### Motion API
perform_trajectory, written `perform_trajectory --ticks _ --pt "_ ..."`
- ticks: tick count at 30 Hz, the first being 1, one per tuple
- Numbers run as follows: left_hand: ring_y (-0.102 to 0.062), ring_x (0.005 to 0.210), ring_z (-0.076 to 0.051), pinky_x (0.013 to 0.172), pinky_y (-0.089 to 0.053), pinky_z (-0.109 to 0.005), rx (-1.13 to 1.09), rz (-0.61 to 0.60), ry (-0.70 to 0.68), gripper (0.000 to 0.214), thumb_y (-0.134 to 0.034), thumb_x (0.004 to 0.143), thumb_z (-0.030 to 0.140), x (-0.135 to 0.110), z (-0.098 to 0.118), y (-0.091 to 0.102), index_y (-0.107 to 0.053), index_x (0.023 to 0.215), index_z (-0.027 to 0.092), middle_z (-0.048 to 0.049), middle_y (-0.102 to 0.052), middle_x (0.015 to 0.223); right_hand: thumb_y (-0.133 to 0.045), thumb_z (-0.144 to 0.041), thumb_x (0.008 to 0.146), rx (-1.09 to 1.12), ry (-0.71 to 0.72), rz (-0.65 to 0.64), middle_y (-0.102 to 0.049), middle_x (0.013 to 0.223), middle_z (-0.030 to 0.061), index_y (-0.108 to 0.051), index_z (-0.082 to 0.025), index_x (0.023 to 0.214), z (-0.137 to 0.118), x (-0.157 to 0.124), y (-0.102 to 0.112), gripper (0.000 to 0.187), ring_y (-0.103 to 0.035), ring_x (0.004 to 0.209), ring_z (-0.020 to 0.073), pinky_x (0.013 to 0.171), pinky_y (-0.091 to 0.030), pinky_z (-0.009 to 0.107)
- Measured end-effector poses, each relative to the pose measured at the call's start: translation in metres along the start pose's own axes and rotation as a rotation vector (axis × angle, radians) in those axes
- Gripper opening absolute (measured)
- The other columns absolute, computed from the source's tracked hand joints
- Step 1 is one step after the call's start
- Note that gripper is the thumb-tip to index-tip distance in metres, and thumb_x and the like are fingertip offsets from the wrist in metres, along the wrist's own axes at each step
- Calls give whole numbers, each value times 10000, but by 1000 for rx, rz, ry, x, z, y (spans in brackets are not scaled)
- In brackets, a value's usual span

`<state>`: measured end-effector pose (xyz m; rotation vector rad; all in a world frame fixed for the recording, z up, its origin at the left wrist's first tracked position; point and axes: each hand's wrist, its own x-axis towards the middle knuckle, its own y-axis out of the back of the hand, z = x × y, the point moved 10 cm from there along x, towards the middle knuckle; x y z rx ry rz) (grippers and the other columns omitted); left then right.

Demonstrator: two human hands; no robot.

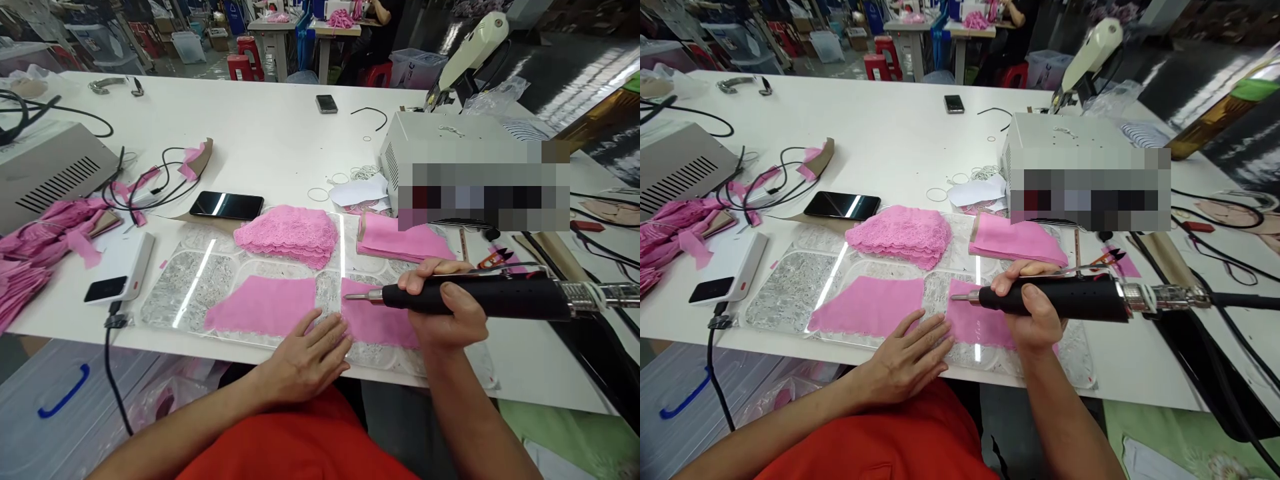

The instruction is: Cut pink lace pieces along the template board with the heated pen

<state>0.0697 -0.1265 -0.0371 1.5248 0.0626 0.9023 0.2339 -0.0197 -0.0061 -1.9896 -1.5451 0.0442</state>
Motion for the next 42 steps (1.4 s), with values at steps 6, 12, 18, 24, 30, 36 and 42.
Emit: perform_trajectory --ticks 6,12,18,24,30,36,42 --pt "-525 1219 -254 1107 -330 -465 7 6 -11 277 -549 912 240 0 1 1 -597 1142 93 -105 -654 1182 -542 -209 639 -14 0 -25 -590 686 -15 -584 -196 757 3 1 -4 127 -534 470 102 485 -487 300" --pt "-524 1223 -248 1109 -336 -464 6 -9 -5 277 -545 913 240 0 0 0 -595 1148 102 -106 -656 1180 -544 -198 644 0 9 -42 -593 684 -20 -587 -196 755 2 1 -5 119 -540 475 102 491 -494 298" --pt "-529 1219 -248 1100 -353 -464 -7 -8 -3 289 -550 912 243 0 -1 0 -586 1161 101 -110 -655 1181 -551 -178 660 25 2 -72 -601 691 -14 -592 -186 748 4 1 -8 97 -553 491 105 501 -500 298" --pt "-532 1220 -235 1091 -375 -436 -26 12 -31 297 -566 901 228 -2 2 4 -583 1165 92 -105 -661 1178 -548 -188 647 74 -30 -102 -595 688 -7 -614 -176 768 -1 1 -5 139 -542 468 98 481 -491 290" --pt "-550 1200 -229 1064 -408 -409 -29 35 -39 277 -567 900 226 -2 3 8 -593 1141 93 -101 -677 1147 -571 -218 679 115 -99 -195 -600 701 -1 -627 -175 791 3 -4 -10 132 -545 472 96 476 -493 285" --pt "-555 1190 -245 1040 -426 -423 -29 23 -34 289 -564 900 229 -1 2 5 -590 1151 88 -112 -671 1155 -577 -212 703 124 -109 -250 -598 711 -3 -619 -182 807 6 -6 -16 117 -555 490 100 483 -505 290" --pt "-564 1174 -245 1026 -434 -420 -32 24 -39 284 -564 896 219 0 3 6 -592 1145 86 -116 -673 1146 -577 -222 693 75 -123 -230 -600 693 -19 -600 -201 772 7 -7 -17 85 -552 475 100 484 -504 292"
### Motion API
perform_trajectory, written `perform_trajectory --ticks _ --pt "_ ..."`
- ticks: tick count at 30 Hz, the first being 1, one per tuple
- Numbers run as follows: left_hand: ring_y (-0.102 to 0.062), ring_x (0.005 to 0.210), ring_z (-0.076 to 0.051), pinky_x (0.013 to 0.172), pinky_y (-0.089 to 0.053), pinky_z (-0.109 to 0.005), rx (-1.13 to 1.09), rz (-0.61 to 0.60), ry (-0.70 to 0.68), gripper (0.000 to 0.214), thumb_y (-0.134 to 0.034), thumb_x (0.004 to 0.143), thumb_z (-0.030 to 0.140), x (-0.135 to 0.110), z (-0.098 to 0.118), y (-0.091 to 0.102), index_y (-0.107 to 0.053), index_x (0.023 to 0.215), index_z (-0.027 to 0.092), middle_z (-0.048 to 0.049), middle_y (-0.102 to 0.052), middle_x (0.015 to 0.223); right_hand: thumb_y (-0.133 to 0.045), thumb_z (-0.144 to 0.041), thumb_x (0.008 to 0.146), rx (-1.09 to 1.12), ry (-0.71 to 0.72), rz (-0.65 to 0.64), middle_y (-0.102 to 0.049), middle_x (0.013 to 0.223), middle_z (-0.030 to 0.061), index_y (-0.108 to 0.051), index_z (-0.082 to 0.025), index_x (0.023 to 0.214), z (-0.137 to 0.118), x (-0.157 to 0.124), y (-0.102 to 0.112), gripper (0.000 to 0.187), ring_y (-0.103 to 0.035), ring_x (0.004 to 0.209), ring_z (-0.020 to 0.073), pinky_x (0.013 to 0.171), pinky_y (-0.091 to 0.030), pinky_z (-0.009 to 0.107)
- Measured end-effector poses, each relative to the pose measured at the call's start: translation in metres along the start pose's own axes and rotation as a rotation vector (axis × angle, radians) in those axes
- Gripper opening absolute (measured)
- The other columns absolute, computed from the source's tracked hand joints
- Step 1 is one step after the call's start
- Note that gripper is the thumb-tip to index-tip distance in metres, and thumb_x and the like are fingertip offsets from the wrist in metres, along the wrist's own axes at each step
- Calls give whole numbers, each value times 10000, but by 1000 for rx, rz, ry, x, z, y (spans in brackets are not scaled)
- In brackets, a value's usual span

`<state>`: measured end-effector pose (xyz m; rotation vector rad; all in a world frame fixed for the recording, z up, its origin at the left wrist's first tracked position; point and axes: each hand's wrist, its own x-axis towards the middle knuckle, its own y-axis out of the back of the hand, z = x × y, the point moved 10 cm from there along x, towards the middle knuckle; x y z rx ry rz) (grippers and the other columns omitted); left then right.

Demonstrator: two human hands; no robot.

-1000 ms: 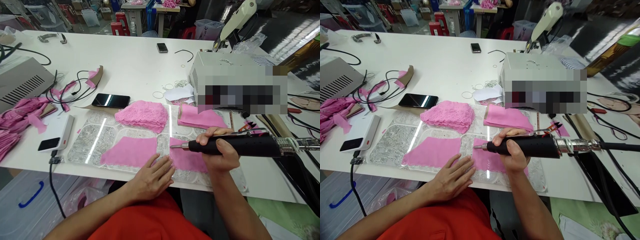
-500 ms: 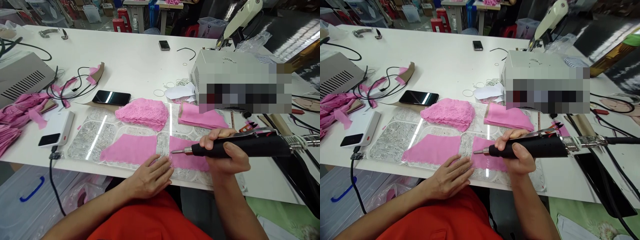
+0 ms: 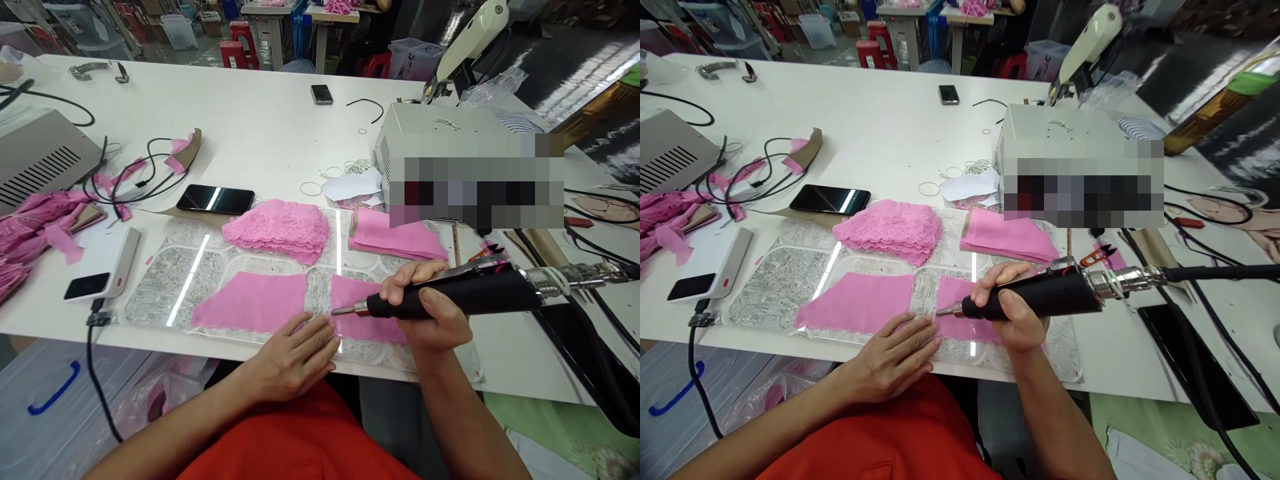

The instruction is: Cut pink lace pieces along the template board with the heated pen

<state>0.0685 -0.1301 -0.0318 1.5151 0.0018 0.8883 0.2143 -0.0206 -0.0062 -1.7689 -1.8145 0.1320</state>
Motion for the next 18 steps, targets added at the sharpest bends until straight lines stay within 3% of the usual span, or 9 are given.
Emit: perform_trajectory --ticks 3,7,11,18 --pt "-582 1145 -235 1027 -430 -419 -3 24 19 258 -550 901 218 4 1 6 -601 1124 97 -110 -686 1113 -551 -217 661 -29 28 104 -596 679 -18 -601 -197 755 -9 2 13 109 -532 456 98 478 -495 297" --pt "-597 1111 -226 1000 -441 -405 18 61 108 250 -528 891 150 16 -8 14 -602 1127 112 -109 -689 1103 -511 -207 613 -78 156 303 -588 664 -10 -600 -177 726 -34 4 47 147 -519 460 99 476 -470 291" --pt "-570 1155 -256 1018 -412 -454 63 40 204 247 -499 907 157 33 -27 5 -602 1130 127 -116 -663 1162 -515 -207 606 -135 231 425 -570 674 -15 -579 -175 709 -44 0 69 126 -519 479 98 512 -467 295" --pt "-479 1261 -290 1086 -280 -563 106 -51 289 269 -470 941 277 38 -46 -25 -596 1153 170 -112 -603 1262 -528 -213 644 -130 187 380 -568 723 -24 -583 -206 772 -28 0 63 140 -529 511 100 552 -477 310"
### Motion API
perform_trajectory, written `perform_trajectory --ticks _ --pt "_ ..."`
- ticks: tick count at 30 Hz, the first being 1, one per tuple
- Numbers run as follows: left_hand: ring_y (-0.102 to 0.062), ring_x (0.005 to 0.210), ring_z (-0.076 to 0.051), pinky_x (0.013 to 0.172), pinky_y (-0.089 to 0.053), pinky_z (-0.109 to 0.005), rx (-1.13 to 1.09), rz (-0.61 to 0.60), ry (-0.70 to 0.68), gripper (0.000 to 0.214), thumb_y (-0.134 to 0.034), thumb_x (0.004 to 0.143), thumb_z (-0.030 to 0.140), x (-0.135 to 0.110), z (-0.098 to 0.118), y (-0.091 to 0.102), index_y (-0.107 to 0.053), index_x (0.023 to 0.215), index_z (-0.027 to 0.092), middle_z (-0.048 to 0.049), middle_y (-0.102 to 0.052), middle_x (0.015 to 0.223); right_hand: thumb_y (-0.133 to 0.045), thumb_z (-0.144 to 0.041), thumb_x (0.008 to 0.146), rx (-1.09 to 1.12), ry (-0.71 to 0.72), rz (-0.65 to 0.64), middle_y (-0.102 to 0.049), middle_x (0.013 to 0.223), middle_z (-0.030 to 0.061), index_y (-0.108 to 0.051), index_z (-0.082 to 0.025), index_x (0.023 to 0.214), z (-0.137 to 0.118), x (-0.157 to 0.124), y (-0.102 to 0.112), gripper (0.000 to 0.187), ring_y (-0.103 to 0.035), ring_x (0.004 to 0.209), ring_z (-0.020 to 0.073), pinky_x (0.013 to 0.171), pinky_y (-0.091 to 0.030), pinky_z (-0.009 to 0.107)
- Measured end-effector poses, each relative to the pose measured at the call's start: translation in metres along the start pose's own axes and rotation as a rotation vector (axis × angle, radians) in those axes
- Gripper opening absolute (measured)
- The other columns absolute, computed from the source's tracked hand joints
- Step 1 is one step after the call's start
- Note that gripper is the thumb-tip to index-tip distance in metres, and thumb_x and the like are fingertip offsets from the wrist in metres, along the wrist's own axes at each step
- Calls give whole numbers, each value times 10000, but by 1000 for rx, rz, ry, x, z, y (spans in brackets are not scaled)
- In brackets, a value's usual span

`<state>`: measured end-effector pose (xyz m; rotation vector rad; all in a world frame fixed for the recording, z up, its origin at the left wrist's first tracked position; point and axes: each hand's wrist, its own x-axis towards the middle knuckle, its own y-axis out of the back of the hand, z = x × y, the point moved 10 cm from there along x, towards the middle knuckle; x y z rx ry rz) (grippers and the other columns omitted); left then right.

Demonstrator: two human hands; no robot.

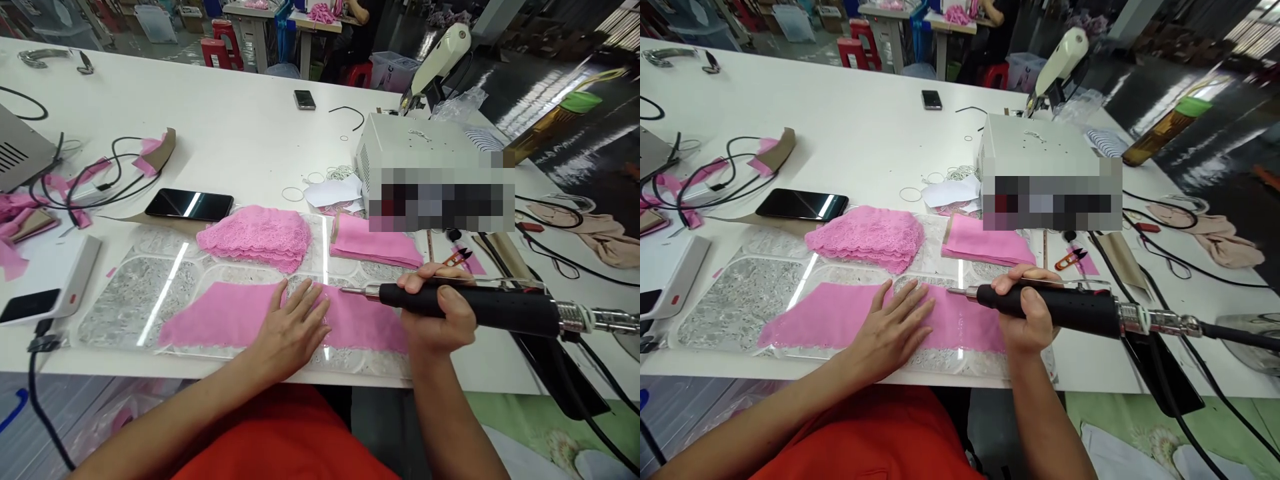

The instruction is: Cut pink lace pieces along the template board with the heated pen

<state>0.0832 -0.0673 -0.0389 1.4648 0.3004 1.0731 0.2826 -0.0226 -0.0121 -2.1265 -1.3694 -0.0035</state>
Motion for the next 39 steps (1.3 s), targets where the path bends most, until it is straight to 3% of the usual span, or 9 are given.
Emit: perform_trajectory --ticks 23,26,31,39 --pt "-478 1266 -304 1107 -208 -572 -32 3 14 277 -497 931 277 -1 -4 -2 -608 1162 173 -120 -603 1267 -551 -222 658 -62 28 -42 -567 708 -24 -545 -206 737 1 3 -9 81 -525 503 104 534 -477 315" --pt "-483 1262 -304 1111 -198 -568 -31 14 12 276 -507 926 276 0 -4 -1 -612 1160 173 -120 -606 1264 -533 -239 641 -70 28 23 -552 707 -32 -536 -214 744 -4 8 -1 106 -513 494 100 532 -472 312" --pt "-494 1250 -314 1107 -205 -564 -22 33 1 279 -501 929 274 1 -3 1 -614 1159 165 -119 -611 1258 -499 -230 624 -74 119 179 -525 686 -35 -521 -201 715 -26 14 31 98 -494 477 88 523 -452 293" --pt "-487 1258 -309 1111 -199 -564 -19 31 3 282 -507 924 270 0 -3 1 -610 1169 177 -121 -611 1257 -523 -236 619 -119 93 132 -546 696 -30 -543 -210 737 -22 7 39 122 -509 483 99 523 -457 302"
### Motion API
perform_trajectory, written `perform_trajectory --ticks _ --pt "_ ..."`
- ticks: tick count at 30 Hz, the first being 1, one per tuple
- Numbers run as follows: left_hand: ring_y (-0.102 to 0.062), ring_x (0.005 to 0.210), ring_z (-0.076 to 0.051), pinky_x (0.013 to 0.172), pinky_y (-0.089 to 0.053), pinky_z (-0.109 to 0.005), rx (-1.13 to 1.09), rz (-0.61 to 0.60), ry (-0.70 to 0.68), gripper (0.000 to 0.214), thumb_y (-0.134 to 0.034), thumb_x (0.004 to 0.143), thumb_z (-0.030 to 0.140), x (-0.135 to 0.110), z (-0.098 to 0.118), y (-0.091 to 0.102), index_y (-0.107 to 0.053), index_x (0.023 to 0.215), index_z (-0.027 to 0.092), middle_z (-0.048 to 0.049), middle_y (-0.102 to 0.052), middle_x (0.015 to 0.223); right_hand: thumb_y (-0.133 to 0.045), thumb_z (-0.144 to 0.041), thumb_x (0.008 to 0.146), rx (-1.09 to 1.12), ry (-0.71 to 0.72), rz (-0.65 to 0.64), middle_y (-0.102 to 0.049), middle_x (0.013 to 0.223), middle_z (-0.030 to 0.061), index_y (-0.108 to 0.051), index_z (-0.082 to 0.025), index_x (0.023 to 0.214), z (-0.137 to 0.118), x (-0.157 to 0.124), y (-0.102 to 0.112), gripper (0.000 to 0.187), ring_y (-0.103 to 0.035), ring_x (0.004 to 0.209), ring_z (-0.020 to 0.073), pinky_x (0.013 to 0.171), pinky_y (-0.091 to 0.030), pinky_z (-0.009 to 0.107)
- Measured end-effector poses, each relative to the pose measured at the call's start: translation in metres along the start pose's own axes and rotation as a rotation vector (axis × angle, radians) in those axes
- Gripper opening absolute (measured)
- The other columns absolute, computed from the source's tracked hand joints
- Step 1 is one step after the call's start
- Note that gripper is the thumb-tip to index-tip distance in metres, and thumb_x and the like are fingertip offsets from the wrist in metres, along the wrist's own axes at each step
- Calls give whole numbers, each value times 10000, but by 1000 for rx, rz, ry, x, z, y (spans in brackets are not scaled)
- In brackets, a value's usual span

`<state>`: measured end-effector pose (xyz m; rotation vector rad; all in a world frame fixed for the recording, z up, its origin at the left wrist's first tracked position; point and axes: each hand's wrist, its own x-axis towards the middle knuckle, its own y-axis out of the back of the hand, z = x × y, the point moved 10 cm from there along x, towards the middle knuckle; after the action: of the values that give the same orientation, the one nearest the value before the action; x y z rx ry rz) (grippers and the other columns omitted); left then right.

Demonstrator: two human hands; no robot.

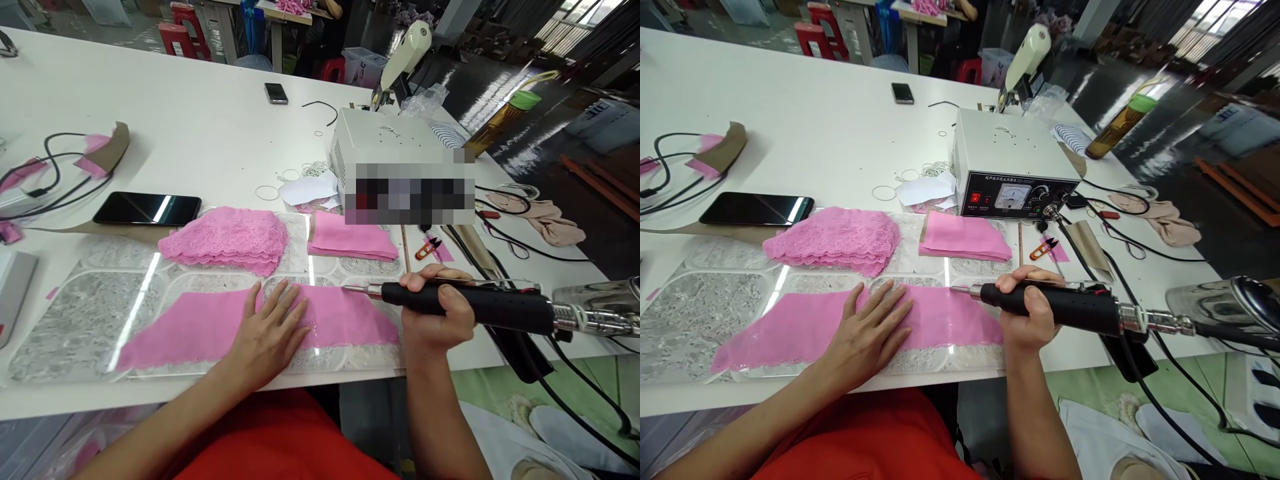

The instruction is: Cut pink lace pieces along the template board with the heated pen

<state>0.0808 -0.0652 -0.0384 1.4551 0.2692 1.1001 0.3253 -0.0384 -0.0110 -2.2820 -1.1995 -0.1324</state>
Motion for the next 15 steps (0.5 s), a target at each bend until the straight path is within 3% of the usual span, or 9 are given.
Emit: perform_trajectory --ticks 10,15 --pt "-509 1234 -315 1101 -211 -569 -1 6 -7 278 -504 928 272 0 0 0 -613 1163 174 -119 -609 1263 -535 -217 636 4 12 -33 -561 684 -34 -538 -204 713 0 1 -7 78 -525 495 100 542 -466 304" --pt "-510 1233 -318 1091 -224 -572 -13 14 -9 279 -490 935 273 0 -1 1 -613 1163 171 -122 -610 1260 -500 -207 598 23 61 85 -560 657 -40 -543 -198 686 -15 9 13 98 -508 465 92 516 -452 290"
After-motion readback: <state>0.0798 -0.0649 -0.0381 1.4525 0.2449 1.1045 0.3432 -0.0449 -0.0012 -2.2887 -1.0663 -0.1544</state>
